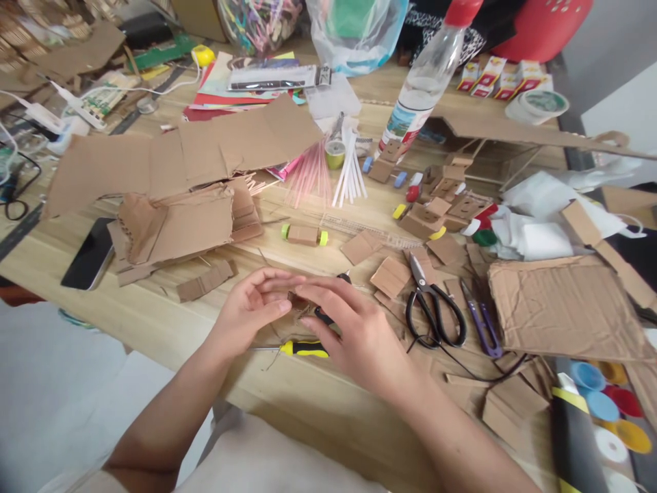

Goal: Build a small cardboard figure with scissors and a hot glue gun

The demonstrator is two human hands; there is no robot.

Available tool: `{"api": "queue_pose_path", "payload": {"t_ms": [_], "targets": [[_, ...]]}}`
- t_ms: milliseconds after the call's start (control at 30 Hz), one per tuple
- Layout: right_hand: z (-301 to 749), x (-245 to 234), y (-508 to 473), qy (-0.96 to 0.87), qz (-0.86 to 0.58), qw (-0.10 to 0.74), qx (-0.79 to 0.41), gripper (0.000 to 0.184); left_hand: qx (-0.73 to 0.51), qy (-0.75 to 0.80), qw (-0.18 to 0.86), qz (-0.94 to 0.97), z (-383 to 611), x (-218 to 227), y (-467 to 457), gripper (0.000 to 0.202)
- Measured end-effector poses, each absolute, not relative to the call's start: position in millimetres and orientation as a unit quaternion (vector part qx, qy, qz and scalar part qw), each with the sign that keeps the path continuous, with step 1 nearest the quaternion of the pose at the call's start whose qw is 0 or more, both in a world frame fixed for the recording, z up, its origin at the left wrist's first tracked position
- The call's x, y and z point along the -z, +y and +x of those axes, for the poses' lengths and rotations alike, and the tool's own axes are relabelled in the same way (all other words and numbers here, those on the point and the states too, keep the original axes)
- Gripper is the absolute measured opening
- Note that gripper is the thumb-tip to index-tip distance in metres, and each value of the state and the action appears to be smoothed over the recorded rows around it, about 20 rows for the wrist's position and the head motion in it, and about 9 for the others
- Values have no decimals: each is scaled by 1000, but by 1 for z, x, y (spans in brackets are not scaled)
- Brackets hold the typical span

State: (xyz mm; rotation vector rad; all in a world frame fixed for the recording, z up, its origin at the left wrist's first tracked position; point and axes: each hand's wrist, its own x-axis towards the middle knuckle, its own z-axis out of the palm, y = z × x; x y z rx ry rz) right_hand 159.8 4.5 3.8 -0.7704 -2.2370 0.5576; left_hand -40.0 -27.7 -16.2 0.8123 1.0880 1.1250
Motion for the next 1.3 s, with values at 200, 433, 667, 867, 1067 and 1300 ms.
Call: {"api": "queue_pose_path", "payload": {"t_ms": [200,433,667,867,1067,1300], "targets": [[156,-5,4,-858,-307,361,-199,26,-483,491,639,343,-39,15,-29,38],[153,-1,2,-855,-300,385,-175,21,-490,488,633,347,-37,10,-30,39],[152,-4,4,-839,-303,403,-205,16,-493,498,570,429,-34,11,-37,34],[152,-5,5,-827,-318,400,-235,13,-504,504,286,640,-39,13,-40,20],[153,-3,3,-815,-333,398,-258,9,-506,491,189,684,-38,13,-37,9],[151,-3,4,-822,-314,395,-263,11,-500,485,195,690,-38,10,-37,4]]}}
